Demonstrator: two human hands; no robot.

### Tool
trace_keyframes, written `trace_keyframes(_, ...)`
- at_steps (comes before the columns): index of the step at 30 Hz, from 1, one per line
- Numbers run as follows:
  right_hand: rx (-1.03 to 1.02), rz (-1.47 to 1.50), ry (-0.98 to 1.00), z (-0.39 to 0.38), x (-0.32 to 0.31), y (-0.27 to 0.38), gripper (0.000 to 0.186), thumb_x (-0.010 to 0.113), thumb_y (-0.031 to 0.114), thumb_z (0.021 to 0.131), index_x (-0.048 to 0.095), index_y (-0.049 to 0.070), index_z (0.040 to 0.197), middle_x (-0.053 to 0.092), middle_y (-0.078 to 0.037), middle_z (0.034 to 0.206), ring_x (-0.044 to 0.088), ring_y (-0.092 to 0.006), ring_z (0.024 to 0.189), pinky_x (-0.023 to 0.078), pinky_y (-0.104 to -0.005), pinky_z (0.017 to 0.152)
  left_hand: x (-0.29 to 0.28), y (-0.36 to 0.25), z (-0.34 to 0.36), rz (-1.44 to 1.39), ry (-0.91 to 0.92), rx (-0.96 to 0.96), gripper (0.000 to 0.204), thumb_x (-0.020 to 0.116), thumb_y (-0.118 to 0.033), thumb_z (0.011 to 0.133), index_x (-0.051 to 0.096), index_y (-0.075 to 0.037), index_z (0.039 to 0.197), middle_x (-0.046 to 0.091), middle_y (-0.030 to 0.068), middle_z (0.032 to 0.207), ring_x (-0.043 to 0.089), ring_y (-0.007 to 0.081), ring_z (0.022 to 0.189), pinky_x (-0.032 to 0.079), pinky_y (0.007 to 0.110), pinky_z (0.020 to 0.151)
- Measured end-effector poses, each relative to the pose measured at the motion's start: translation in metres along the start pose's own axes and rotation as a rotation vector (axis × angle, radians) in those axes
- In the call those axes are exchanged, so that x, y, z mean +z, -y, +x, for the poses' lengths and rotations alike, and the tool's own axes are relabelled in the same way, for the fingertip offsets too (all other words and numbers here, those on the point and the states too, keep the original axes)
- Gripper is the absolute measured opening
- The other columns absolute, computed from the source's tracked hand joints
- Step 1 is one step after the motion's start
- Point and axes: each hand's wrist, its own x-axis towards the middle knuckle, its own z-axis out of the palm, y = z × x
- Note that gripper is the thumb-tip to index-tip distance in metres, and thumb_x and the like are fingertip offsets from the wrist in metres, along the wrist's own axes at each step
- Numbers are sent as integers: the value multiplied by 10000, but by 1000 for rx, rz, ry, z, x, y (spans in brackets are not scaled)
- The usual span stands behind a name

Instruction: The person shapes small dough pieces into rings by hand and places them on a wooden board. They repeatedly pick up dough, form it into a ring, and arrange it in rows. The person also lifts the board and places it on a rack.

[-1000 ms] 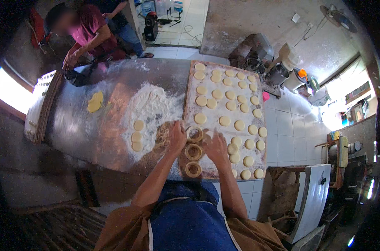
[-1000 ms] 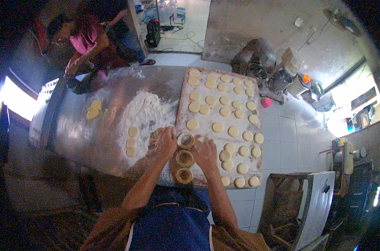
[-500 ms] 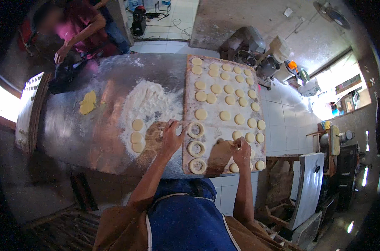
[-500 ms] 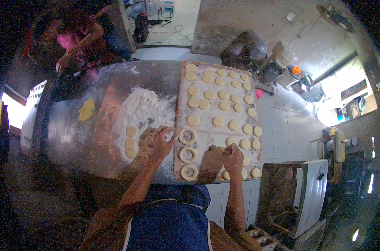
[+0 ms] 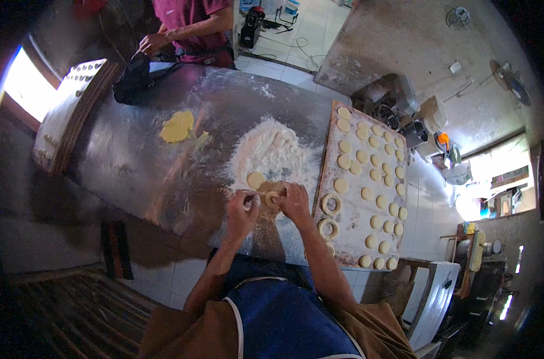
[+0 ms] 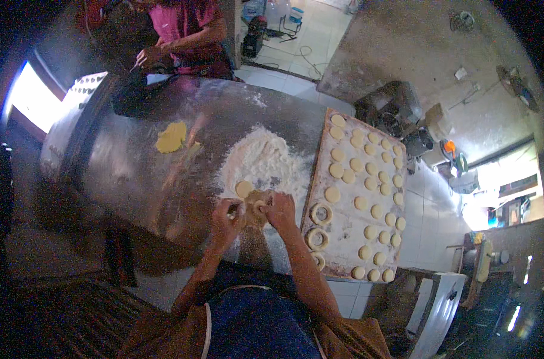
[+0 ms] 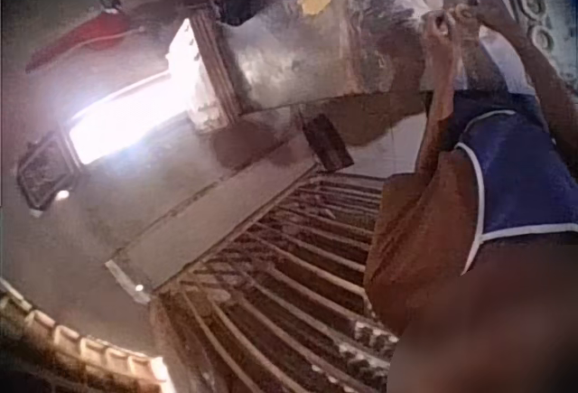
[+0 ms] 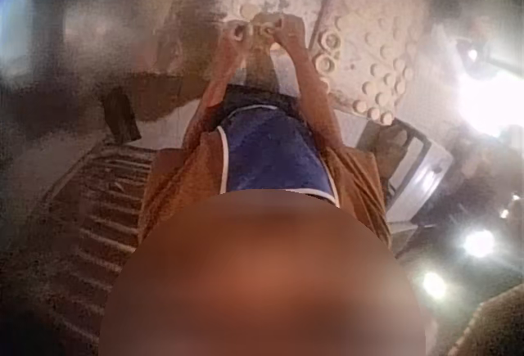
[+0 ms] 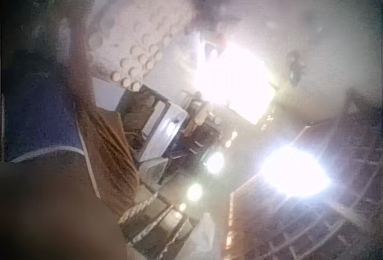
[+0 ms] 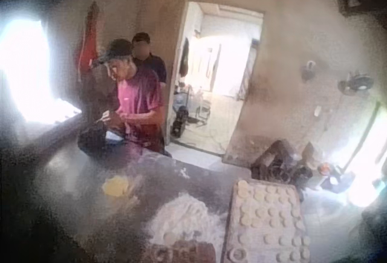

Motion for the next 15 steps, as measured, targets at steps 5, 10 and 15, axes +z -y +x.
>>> trace_keyframes(5, 262, 659, 54, -20, -18, 7, 276, 780, 95, 763, 543, 40, 894, 680, -138, 848, 686, -242, 789, 550, -386, 675, 30, 19, -3, -194, 156, -56, 218, 694, -145, 895, 633, 22, 1021, 668, 162, 934, 675, 255, 835, 528, 381, 731)
trace_keyframes(10, 383, 877, 83, -31, -54, 57, 382, 649, -81, 777, 463, 31, 1092, 668, -128, 969, 666, -192, 833, 565, -342, 726, 50, 25, -1, -550, 250, -294, 239, 678, -89, 909, 595, 6, 1111, 690, 132, 961, 686, 208, 862, 552, 323, 799)
trace_keyframes(15, 334, 1440, 67, -46, -44, 43, 379, 600, 4, 824, 467, 65, 1174, 660, -115, 967, 658, -191, 854, 545, -313, 744, 35, 8, -9, -1322, 479, -672, 417, 657, 8, 878, 458, -41, 1242, 622, 85, 1041, 633, 189, 958, 536, 315, 810)
